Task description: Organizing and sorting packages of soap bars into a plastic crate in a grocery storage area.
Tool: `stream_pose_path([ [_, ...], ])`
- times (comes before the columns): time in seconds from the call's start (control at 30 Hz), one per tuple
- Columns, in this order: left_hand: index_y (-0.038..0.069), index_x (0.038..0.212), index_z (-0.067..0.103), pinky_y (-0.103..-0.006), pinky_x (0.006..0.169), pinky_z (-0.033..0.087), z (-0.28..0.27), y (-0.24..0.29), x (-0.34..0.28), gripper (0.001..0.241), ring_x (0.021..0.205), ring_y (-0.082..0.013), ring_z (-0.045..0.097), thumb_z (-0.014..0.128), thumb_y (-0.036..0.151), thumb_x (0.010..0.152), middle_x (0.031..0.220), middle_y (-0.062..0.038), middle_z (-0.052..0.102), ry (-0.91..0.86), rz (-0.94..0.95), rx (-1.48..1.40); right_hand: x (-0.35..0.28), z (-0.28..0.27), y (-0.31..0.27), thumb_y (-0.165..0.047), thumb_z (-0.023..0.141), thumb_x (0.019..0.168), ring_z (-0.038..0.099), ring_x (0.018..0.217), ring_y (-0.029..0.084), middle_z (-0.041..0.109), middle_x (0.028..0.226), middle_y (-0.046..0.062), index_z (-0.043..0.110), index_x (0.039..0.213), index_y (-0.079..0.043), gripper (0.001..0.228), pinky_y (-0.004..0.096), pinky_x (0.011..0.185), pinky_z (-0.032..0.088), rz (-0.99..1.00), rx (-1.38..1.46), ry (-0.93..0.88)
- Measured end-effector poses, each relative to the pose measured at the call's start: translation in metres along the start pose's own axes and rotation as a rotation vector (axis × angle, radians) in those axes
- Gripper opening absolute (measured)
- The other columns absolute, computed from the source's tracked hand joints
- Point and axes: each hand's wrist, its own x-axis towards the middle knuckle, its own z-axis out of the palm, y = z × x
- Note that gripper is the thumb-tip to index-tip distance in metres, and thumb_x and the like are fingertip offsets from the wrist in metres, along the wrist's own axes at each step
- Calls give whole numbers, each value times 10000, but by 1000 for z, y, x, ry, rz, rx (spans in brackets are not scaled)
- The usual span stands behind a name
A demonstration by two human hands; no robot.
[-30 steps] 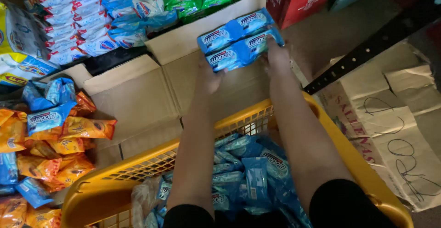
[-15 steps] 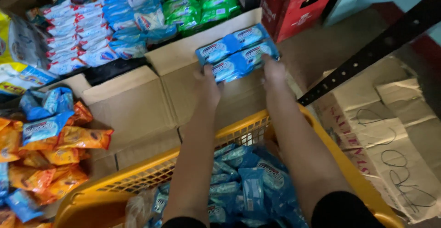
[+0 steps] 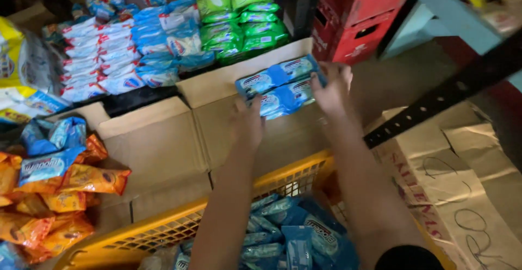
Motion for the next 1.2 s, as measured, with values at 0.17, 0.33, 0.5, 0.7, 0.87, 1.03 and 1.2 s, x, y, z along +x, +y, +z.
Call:
stream_pose_path([
  [0.17, 268, 1413, 554, -530, 842, 561, 1, -1, 4, 589, 1125, -384, 622, 774, 236, 867, 1355, -152, 501, -115, -50, -64, 4, -2, -5, -444, 851, 847, 501, 1243, 412, 574, 1287, 193, 662, 1313, -182, 568, 505, 1082, 424, 51, 71, -268],
  [0.33, 270, 1410, 550, -522, 824, 563, -1, -2, 9, 620, 1059, -402, 646, 777, 206, 836, 1381, -173, 490, -118, -18, -40, 1, -1, 4, -506, 890, 769, 429, 1244, 461, 506, 1313, 254, 671, 1336, -195, 683, 505, 1057, 385, 150, -12, -365],
  [0.5, 288, 1434, 513, -530, 830, 559, 18, -13, 9, 659, 1096, -406, 645, 799, 261, 841, 1384, -194, 488, -80, -30, -134, -9, -5, 11, -421, 988, 700, 419, 1358, 396, 488, 1439, 239, 416, 1520, -92, 1053, 499, 1140, 347, 247, 152, -389],
  [0.7, 75, 1465, 406, -533, 880, 554, 79, -39, 12, 920, 1112, -456, 628, 858, 317, 701, 1324, -241, 545, 346, 118, -315, -19, 3, 25, -138, 1015, 654, 536, 1362, 235, 535, 1472, 113, 283, 1582, -50, 1185, 398, 1152, 478, 127, 615, -518],
  [0.87, 52, 1503, 303, -550, 821, 543, 62, -40, 12, 981, 1018, -436, 669, 877, 405, 789, 1194, -224, 662, -7, -49, -239, -20, 4, 21, -83, 987, 627, 555, 1332, 229, 572, 1437, 104, 310, 1573, -55, 1163, 381, 1129, 493, 287, 607, -513],
  [1.03, 99, 1543, 261, -531, 798, 559, 43, -35, 12, 984, 977, -405, 700, 836, 412, 808, 1154, -185, 708, -102, -133, -212, -21, 9, 24, -71, 1011, 589, 547, 1289, 229, 560, 1408, 103, 267, 1557, -53, 1220, 383, 1088, 486, 260, 538, -439],
  [1.2, 143, 1556, 231, -532, 806, 555, 16, -23, 12, 958, 980, -398, 705, 800, 449, 848, 1120, -177, 719, -231, -194, -96, -14, -11, 0, -150, 968, 658, 594, 1258, 297, 624, 1362, 166, 436, 1519, -86, 1015, 401, 1043, 478, 256, 189, -465],
])
